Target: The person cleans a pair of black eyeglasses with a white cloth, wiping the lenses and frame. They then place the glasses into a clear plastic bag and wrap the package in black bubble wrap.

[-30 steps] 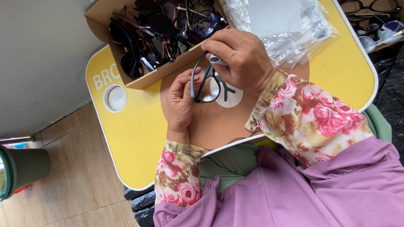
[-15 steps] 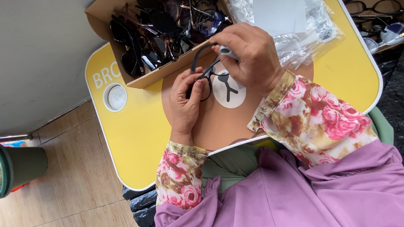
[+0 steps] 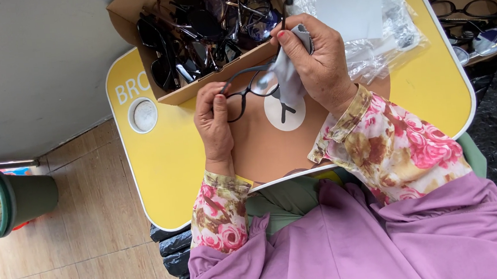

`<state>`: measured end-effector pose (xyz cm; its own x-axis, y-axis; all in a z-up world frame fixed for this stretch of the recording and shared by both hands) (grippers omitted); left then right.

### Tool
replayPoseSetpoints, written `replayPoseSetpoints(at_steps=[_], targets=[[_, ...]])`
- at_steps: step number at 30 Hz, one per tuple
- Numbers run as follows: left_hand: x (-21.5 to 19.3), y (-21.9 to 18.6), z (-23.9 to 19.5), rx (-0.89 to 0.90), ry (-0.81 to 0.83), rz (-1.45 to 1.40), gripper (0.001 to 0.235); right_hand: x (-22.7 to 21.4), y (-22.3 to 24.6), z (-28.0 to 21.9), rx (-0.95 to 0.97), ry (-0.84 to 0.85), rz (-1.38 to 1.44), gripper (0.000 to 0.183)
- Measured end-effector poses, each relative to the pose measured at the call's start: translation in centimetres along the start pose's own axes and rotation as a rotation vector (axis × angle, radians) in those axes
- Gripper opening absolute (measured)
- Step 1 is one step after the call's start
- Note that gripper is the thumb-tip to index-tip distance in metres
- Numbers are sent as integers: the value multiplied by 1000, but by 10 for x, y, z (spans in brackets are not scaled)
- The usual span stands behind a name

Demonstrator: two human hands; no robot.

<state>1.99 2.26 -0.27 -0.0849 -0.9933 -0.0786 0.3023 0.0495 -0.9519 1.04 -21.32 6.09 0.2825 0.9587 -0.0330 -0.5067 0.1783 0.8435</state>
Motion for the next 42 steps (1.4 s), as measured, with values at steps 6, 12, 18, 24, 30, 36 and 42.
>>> replayPoseSetpoints(at_steps=[6, 12, 18, 24, 30, 36, 42], targets=[[-23, 25, 4, -74, -232, -368, 17, 6, 1, -2, -24, 140, 71, 13], [-40, 25, 10, -12, -303, -494, 20, 14, 6, -6, -39, 360, 306, 15], [-47, 25, 12, -35, -310, -449, 17, 25, 17, -11, -12, 538, 413, 16], [-35, 25, 11, -87, -125, -573, 30, 29, 7, -11, -35, 502, 428, 7], [-17, 3, 7, -127, 81, -704, 80, 27, -3, -11, -16, 382, 488, 9], [-22, 8, 6, -169, 62, -860, 87, 29, -2, -17, 15, 367, 521, 12], [-17, 20, 6, -359, 179, -886, 94, 31, 10, -15, 21, 430, 434, 11]])
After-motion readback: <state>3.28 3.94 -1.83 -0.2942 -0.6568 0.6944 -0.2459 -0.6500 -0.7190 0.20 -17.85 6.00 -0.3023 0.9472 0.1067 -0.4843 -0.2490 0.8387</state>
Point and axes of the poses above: each hand's wrist, its own z-axis towards the middle knuckle, its own x-axis out of the palm, y = z × x, the point moved 3 cm from there along z, towards the middle knuckle, and after that the axes turned 7 degrees about -x, right-handed, at the moved point
